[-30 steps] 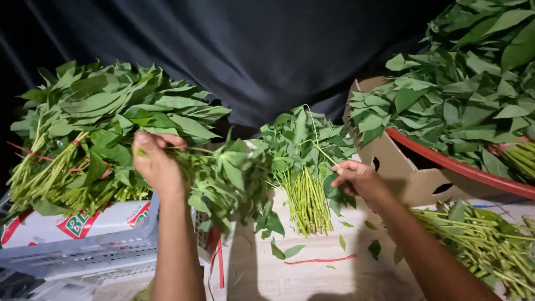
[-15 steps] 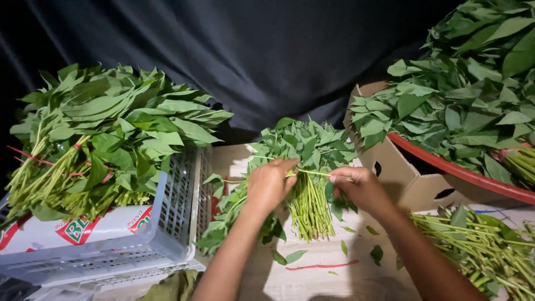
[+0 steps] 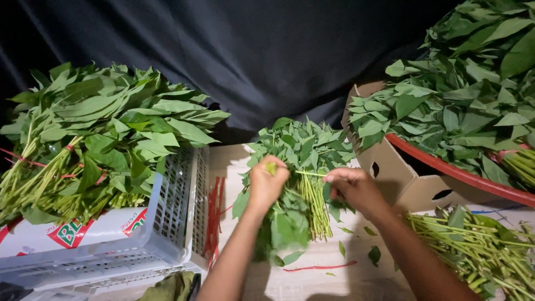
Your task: Bundling bunches of leafy green vegetables using thin plastic ties.
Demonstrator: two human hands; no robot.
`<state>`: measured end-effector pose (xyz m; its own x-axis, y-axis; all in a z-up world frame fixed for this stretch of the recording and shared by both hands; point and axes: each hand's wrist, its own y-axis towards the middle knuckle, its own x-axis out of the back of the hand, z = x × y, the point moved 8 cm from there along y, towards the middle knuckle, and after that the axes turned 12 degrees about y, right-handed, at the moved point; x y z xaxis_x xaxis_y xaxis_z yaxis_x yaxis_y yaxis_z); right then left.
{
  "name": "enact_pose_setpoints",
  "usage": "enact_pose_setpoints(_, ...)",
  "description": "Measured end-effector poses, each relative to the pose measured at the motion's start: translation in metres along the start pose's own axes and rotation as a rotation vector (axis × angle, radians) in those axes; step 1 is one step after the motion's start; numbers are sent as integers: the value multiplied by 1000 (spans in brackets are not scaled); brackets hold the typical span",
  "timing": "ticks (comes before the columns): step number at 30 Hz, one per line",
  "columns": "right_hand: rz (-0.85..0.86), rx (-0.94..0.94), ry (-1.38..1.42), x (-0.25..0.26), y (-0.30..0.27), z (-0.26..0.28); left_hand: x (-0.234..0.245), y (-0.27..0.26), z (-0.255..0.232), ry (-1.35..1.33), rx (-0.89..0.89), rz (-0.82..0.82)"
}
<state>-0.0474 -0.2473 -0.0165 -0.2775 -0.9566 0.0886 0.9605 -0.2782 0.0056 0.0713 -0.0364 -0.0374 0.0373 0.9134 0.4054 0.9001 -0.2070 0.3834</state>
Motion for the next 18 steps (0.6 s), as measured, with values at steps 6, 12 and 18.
enact_pose_setpoints(6,-95,-11,89,24,0,-19,29,8,19,-443,207,39)
enact_pose_setpoints(12,-273,-43,43,69,-21,-34,23,19,8,-901,207,207)
enact_pose_setpoints(18,-303,-52,-144,151,-36,-98,32,46,-15,-890,126,139)
